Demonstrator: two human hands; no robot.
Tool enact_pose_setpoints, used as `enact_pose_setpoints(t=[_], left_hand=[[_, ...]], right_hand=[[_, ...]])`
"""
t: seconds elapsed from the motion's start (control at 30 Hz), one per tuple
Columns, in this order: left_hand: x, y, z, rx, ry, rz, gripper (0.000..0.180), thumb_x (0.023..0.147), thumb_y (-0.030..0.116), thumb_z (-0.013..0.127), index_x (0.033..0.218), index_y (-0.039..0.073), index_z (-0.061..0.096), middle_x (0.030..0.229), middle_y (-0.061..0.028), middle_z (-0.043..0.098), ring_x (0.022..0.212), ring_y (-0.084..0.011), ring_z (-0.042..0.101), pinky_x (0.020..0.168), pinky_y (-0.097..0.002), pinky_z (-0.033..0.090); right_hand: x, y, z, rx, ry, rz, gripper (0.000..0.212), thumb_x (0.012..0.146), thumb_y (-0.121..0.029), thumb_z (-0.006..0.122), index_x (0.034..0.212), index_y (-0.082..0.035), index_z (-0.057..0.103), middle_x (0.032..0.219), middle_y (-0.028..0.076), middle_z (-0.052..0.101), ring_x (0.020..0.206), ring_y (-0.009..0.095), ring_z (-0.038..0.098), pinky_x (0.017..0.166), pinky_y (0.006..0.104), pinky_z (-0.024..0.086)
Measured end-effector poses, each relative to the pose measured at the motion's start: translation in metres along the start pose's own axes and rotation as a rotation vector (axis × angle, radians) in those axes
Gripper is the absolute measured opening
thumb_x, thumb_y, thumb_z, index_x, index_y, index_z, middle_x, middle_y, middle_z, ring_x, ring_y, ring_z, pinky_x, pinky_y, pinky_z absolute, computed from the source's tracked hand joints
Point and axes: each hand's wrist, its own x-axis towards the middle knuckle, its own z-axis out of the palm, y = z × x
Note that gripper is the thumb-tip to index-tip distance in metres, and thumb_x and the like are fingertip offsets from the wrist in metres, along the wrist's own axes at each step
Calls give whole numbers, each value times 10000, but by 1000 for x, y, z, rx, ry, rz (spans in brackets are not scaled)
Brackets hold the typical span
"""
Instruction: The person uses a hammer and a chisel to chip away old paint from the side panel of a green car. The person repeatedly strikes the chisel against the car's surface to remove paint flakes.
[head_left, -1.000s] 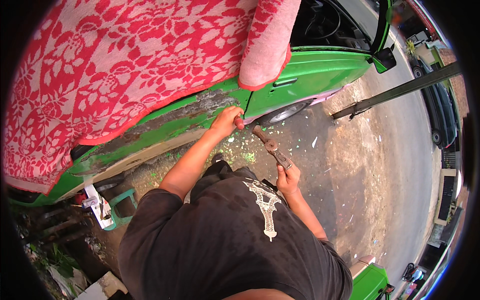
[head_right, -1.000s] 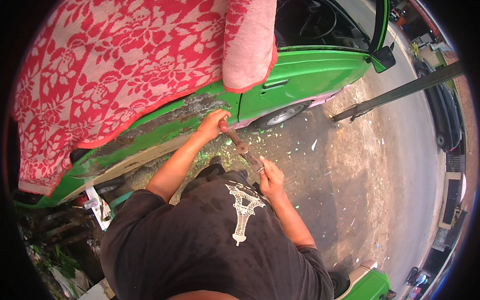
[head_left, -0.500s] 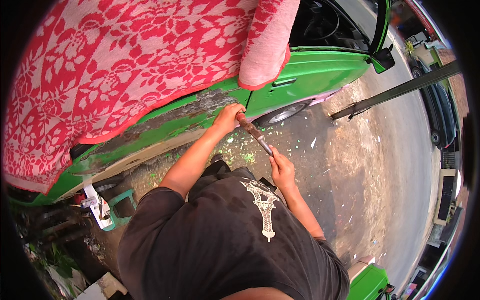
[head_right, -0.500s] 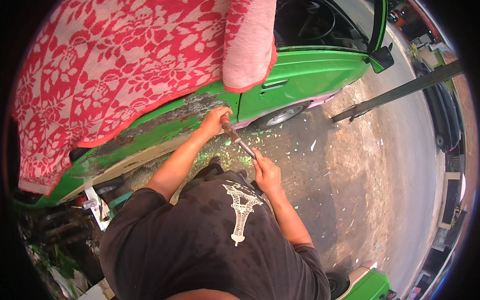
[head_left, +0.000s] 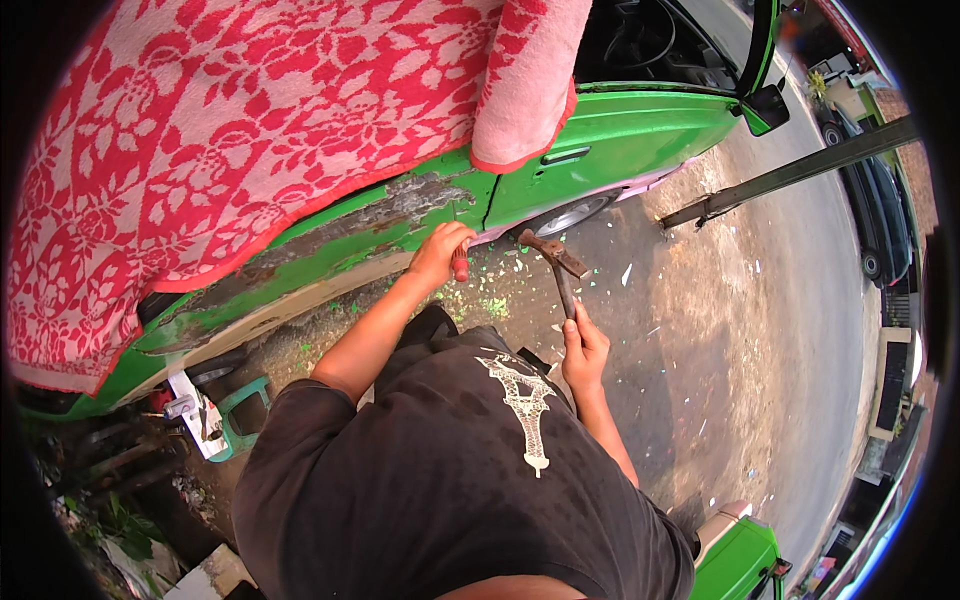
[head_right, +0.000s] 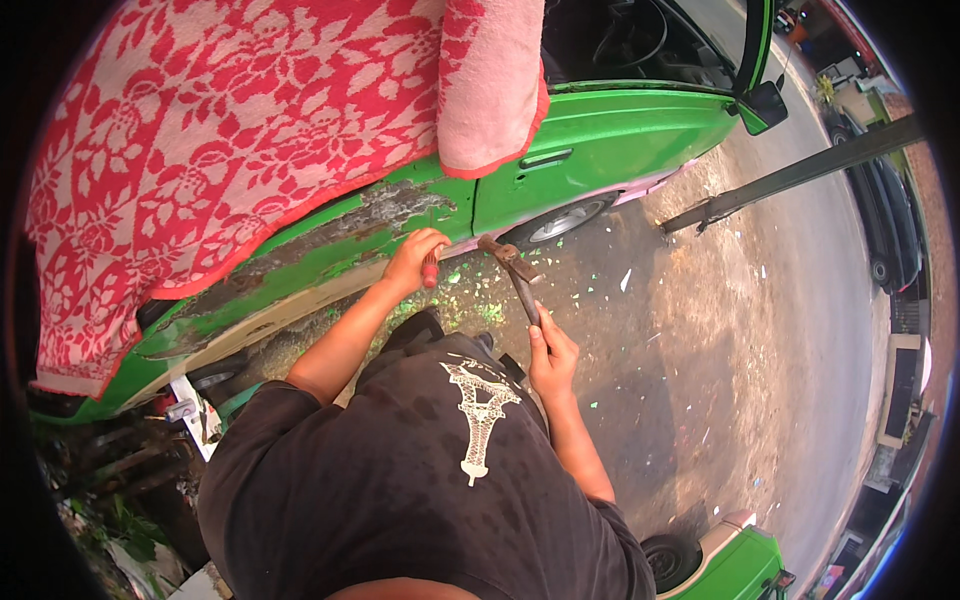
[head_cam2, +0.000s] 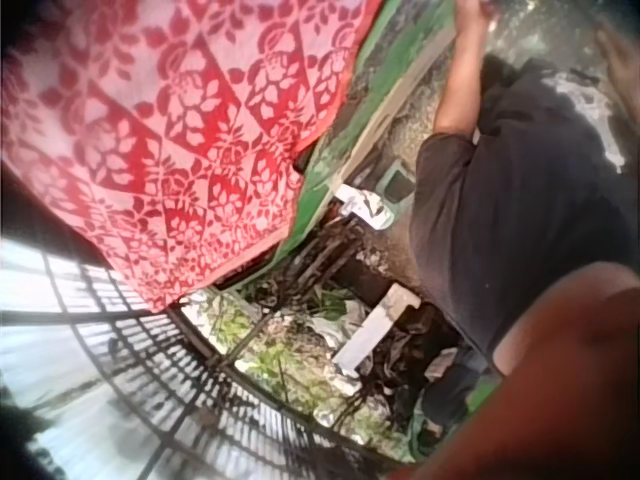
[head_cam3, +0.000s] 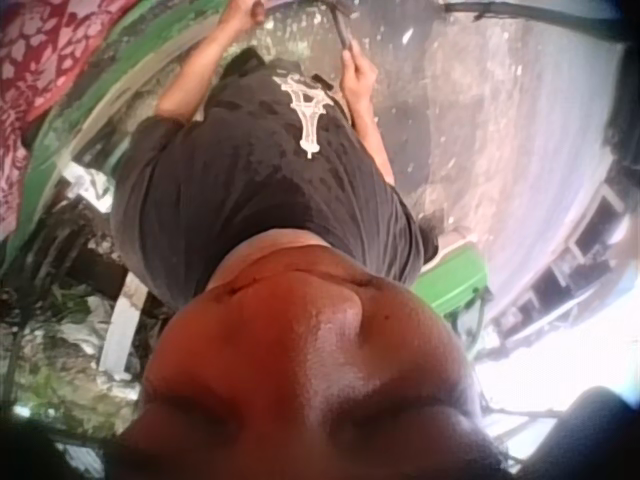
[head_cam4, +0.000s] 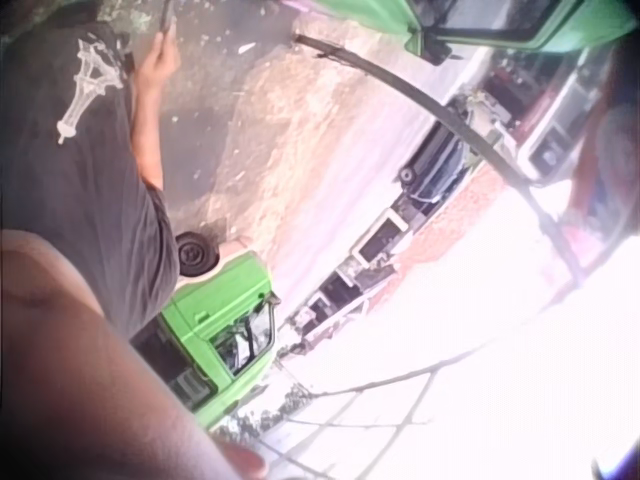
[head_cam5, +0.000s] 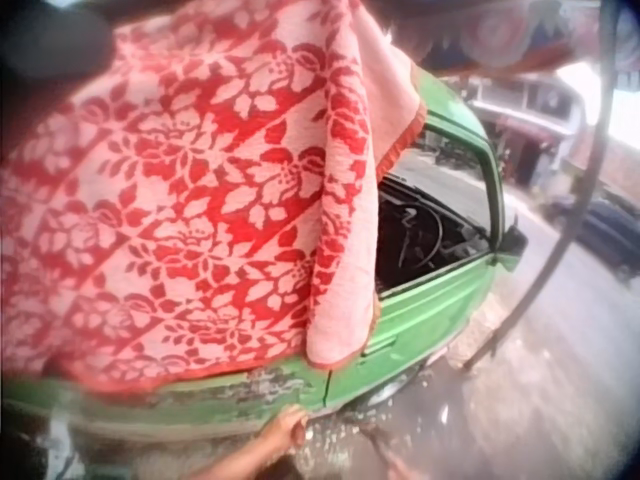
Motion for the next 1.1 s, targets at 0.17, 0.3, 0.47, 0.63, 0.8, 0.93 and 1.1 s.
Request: enact_pose_setpoints(t=[0.17,0.3,0.47,0.63,0.8,0.93,1.1], left_hand=[[6,-2,-2,4,-8,-17,380,680,-81,607,1037,50,610,922,-89,591,904,-299,573,806,-378,466],[9,-1,-2,4,-13,-32,369,686,-77,604,1033,50,608,891,-86,588,888,-296,570,787,-381,462],[21,6,3,86,-16,-121,432,621,-85,687,1020,62,606,905,-96,614,903,-316,595,785,-398,483],[40,8,3,34,-6,-176,311,714,-55,634,1009,39,605,937,-142,644,904,-349,623,768,-428,488],[53,12,7,63,16,-173,301,730,-105,576,997,31,606,885,-156,633,863,-347,619,744,-428,481],[34,-30,20,202,-111,-334,289,751,-88,575,1006,41,615,891,-149,634,867,-345,618,769,-424,485],[-8,-20,7,107,-78,-86,303,737,-61,590,1015,55,626,953,-103,623,935,-316,591,827,-397,476]], right_hand=[[2,-3,-3,10,-6,54,345,947,-77,594,1275,29,599,926,116,696,732,97,567,718,240,468],[2,-4,-5,15,-22,108,346,947,-79,595,1276,26,599,993,139,712,790,107,609,751,246,477],[2,-3,-1,24,-22,111,342,948,-80,594,1273,26,601,1052,154,710,881,136,647,809,270,488],[6,-13,2,43,-20,36,322,947,-89,602,1246,30,616,1087,169,703,884,181,673,831,295,501],[5,1,22,81,53,-195,294,952,-100,601,1217,21,634,1040,182,708,823,219,689,775,314,520],[15,11,31,-234,-254,201,307,961,-126,593,1248,-23,632,901,160,708,686,170,640,669,302,503],[-12,15,9,-59,-64,191,340,956,-122,598,1281,-24,612,912,149,714,716,122,621,683,278,490]])
